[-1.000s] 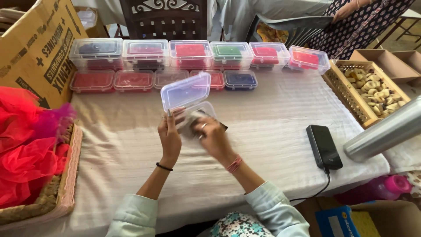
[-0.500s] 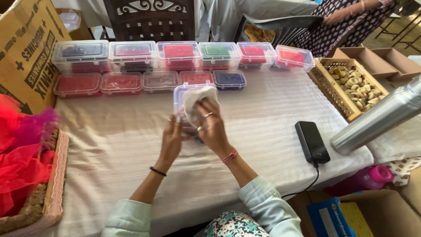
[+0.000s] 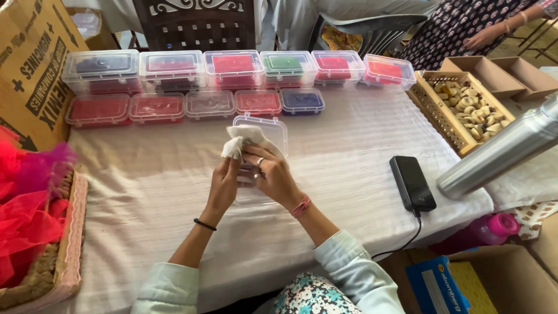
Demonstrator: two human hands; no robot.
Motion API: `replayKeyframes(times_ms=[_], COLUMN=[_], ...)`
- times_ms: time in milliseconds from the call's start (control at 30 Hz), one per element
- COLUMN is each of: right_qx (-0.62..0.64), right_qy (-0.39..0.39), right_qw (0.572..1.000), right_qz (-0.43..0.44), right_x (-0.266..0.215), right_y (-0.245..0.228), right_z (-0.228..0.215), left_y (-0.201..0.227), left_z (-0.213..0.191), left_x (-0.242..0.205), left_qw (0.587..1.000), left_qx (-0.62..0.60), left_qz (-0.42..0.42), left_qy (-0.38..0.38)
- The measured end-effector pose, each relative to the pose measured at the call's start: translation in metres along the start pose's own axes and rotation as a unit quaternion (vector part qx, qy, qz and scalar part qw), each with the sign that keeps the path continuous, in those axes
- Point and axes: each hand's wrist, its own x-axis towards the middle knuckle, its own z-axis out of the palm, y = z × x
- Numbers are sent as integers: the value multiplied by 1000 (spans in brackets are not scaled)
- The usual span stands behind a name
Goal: The person cleans plastic containers and small brown craft components with a white cloth, then arranges the items on the workspace.
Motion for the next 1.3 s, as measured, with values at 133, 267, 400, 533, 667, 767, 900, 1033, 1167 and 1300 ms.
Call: replayKeyframes(times_ms=[133, 267, 400, 533, 667, 767, 900, 1033, 1167, 1300], right_qx=[22, -22, -52, 69, 130, 111, 158, 203, 367, 482], right_qy=[31, 82, 84, 72, 149, 113, 33, 20, 30, 13], right_qw=[996, 996, 995, 992, 978, 983, 984, 979, 927, 874], right_qz=[-82, 26, 2, -78, -71, -92, -71, -2, 67, 65], right_x=[9, 5, -2, -6, -10, -13, -14, -13, -18, -25], right_y=[-1, 28, 7, -18, -23, -25, -27, -24, -18, 0], right_z=[-10, -19, -2, -4, -12, -6, 8, 10, 9, 8], left_y=[-1, 26, 17, 21, 20, 8, 15, 48, 37, 29], left_z=[-5, 6, -5, -2, -4, -16, -2, 17, 3, -24], left_x=[0, -8, -4, -6, -6, -4, -16, -31, -18, 1], left_qw=[1000, 998, 997, 999, 993, 981, 989, 966, 970, 965], left_qx=[-15, 3, 48, -19, -37, -63, -14, 104, 84, 127], left_qz=[11, 19, 51, 48, 94, 135, 60, 235, 227, 197], left_qy=[-21, -54, -9, 16, 66, 122, 133, -35, -29, 122])
